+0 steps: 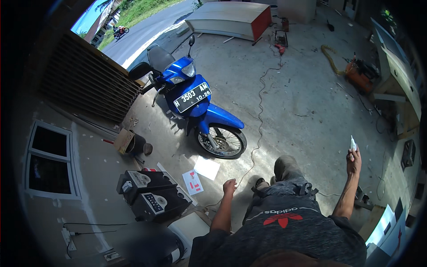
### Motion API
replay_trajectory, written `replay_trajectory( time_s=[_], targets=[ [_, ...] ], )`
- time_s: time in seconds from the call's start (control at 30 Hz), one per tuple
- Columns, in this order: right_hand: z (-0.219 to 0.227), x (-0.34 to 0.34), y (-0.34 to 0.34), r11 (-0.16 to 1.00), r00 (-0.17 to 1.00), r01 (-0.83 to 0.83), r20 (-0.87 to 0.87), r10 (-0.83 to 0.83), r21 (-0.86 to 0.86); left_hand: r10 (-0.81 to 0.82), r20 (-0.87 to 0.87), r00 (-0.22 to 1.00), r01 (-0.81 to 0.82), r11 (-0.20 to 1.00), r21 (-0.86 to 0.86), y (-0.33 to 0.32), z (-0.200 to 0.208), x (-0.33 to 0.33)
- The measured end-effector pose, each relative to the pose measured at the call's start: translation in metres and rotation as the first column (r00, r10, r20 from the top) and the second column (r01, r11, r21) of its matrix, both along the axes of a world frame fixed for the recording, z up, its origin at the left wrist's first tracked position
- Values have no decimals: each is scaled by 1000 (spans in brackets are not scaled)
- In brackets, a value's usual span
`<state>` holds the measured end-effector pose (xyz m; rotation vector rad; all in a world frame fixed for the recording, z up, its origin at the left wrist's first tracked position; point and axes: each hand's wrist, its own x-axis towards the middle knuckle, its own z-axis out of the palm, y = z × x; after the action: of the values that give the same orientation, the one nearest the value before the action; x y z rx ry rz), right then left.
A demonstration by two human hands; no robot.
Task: Applying glue to a wooden board edge and sanding it.
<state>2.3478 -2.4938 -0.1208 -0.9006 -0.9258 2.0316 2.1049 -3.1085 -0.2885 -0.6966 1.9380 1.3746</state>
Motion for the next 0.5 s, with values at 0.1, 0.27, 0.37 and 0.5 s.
replay_trajectory(
  time_s=[0.1,0.27,0.37,0.5],
  targets=[
    [-39,-47,7,993,994,-94,-54,90,-67,-100,-195,976,123,986,112,81,27,-108],
    [-42,-199,45,982,997,-66,-57,56,-179,-165,-240,957,225,942,249,206,5,-228],
    [-47,-284,93,980,995,-93,-56,84,-174,-196,-39,980,200,967,158,272,-4,-264],
    [-23,-392,149,975,982,-187,3,189,-122,36,291,956,-26,999,-38,315,-28,-287]
  ],
)
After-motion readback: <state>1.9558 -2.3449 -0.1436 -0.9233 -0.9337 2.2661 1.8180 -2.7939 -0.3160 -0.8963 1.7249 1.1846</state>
